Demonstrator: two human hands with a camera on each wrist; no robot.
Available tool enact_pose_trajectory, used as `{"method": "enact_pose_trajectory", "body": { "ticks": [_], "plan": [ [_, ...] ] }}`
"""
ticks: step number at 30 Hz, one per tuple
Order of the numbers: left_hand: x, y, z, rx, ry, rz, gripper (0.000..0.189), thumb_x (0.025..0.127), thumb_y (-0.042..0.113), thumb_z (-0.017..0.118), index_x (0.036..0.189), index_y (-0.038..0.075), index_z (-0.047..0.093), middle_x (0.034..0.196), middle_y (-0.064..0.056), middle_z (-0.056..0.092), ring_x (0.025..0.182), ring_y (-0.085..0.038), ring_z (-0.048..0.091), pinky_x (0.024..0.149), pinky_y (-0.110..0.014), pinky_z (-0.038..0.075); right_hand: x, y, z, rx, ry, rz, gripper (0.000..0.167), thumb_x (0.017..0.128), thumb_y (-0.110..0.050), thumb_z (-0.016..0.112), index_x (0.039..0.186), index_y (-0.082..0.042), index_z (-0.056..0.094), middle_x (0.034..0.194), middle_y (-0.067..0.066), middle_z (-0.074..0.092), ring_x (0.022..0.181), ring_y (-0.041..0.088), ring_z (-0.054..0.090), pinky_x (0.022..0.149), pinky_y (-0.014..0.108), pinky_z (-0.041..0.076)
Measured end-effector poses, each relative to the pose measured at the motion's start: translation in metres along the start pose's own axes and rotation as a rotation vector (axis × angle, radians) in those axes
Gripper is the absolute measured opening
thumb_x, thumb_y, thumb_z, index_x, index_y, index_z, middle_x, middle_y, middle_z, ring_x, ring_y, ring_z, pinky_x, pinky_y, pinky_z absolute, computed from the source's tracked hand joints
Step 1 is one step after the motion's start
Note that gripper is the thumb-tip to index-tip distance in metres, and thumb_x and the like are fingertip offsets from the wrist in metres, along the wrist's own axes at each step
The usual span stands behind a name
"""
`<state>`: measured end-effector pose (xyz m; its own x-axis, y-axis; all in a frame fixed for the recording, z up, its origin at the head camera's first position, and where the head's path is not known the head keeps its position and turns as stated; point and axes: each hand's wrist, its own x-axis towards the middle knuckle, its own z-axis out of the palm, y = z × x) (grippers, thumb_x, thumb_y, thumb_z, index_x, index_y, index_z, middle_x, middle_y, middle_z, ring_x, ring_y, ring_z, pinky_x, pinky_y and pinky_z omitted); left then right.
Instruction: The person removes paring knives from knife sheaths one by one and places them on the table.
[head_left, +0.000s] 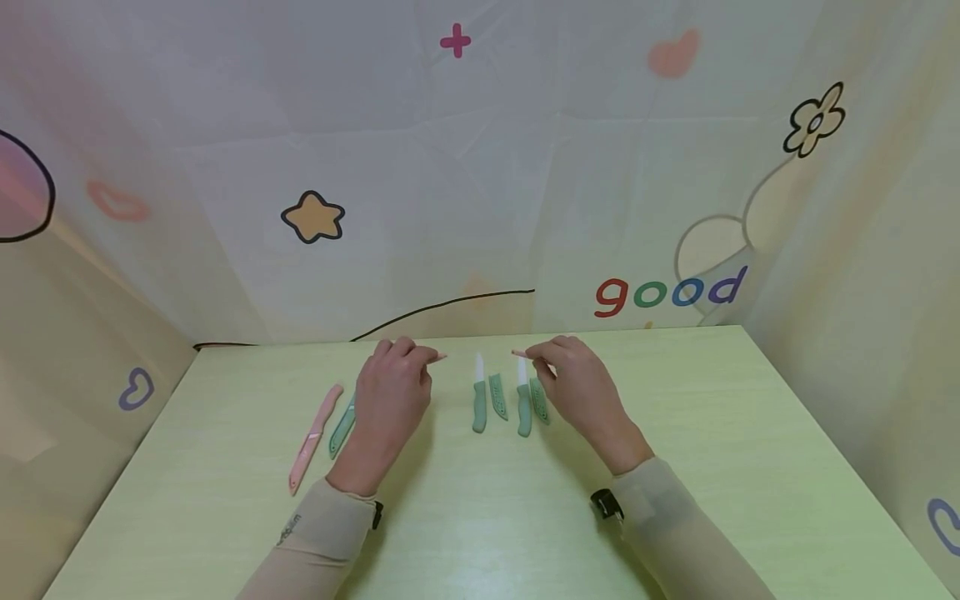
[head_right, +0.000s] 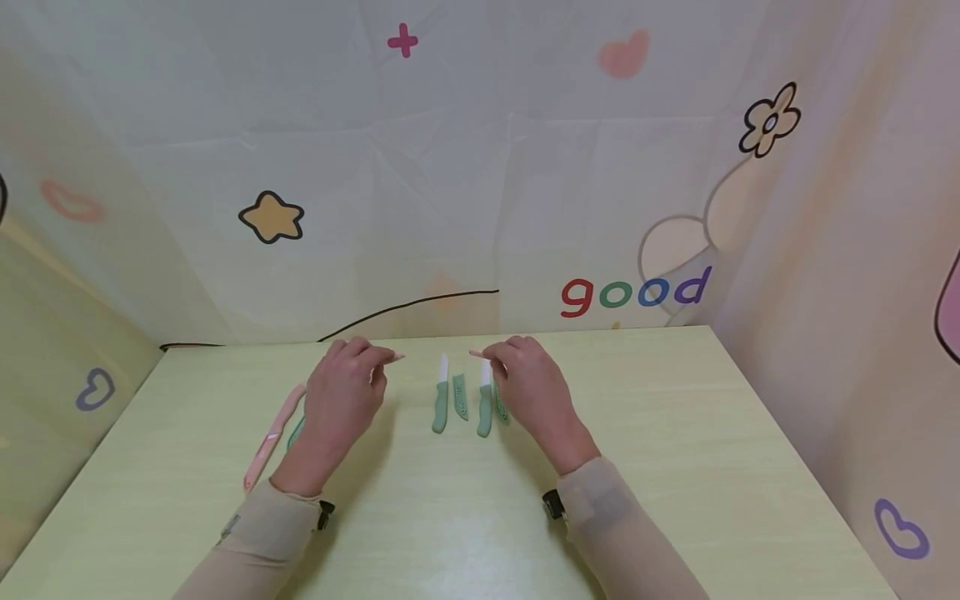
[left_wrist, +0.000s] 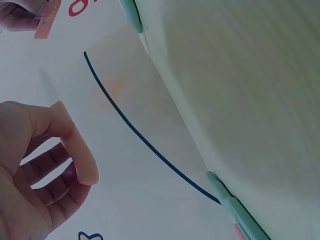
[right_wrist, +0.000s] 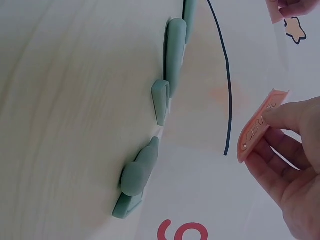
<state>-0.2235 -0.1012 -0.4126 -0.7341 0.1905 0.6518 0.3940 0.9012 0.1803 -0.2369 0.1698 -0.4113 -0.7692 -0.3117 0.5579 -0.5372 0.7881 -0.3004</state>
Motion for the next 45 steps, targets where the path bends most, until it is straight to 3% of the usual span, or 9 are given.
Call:
{"method": "enact_pose_trajectory", "body": {
  "ticks": [10,17,23,31,37,45],
  "plan": [
    [0.000,-0.003,0.000,-0.090,-0.061,-0.103,0.022,0.091,-0.003,0.075,0.107,0.008,0.083,0.096,-0.008,0.073,0.079,-0.027,0.064,0.055,-0.036,0.054,0.007,-0.002,0.001,0.108,-0.033,0.077,0.016,0.096,-0.012,0.082,0.109,-0.004,0.083,0.096,0.007,0.078,0.079,0.019,0.066,0.073,0.035,0.060],
    [0.003,-0.004,-0.002,-0.244,-0.190,-0.251,0.018,0.097,0.010,0.076,0.115,0.009,0.081,0.093,-0.004,0.068,0.071,-0.019,0.061,0.054,-0.033,0.050,0.013,-0.004,0.005,0.205,-0.031,0.123,0.020,0.100,-0.026,0.078,0.106,-0.007,0.084,0.089,0.000,0.078,0.077,0.016,0.070,0.070,0.033,0.058],
    [0.007,-0.006,-0.001,-0.353,-0.222,-0.307,0.022,0.102,0.021,0.074,0.119,0.008,0.080,0.089,-0.003,0.069,0.070,-0.017,0.062,0.056,-0.032,0.049,0.017,-0.007,0.009,0.330,-0.054,0.215,0.023,0.102,-0.031,0.075,0.104,-0.009,0.083,0.085,-0.003,0.078,0.076,0.014,0.071,0.069,0.034,0.057],
    [0.010,-0.012,0.002,-0.438,-0.240,-0.375,0.026,0.103,0.030,0.073,0.114,0.007,0.081,0.086,-0.002,0.072,0.076,-0.019,0.068,0.062,-0.033,0.053,0.025,-0.010,0.016,0.428,-0.115,0.363,0.017,0.101,-0.023,0.076,0.106,-0.008,0.082,0.087,0.000,0.077,0.079,0.018,0.070,0.075,0.036,0.057],
    [0.013,-0.016,0.002,-0.503,-0.264,-0.434,0.030,0.102,0.032,0.073,0.112,0.004,0.081,0.088,-0.004,0.074,0.079,-0.021,0.069,0.063,-0.032,0.055,0.031,-0.012,0.024,0.465,-0.143,0.418,0.015,0.100,-0.017,0.075,0.109,-0.007,0.081,0.091,0.003,0.078,0.080,0.020,0.070,0.075,0.037,0.057],
    [0.016,-0.022,0.004,-0.577,-0.374,-0.525,0.029,0.102,0.024,0.071,0.119,0.000,0.077,0.094,-0.007,0.073,0.072,-0.020,0.066,0.063,-0.031,0.052,0.042,-0.022,0.033,0.617,-0.193,0.499,0.017,0.098,-0.008,0.073,0.112,0.000,0.079,0.098,0.011,0.078,0.080,0.022,0.076,0.074,0.035,0.064]
  ]
}}
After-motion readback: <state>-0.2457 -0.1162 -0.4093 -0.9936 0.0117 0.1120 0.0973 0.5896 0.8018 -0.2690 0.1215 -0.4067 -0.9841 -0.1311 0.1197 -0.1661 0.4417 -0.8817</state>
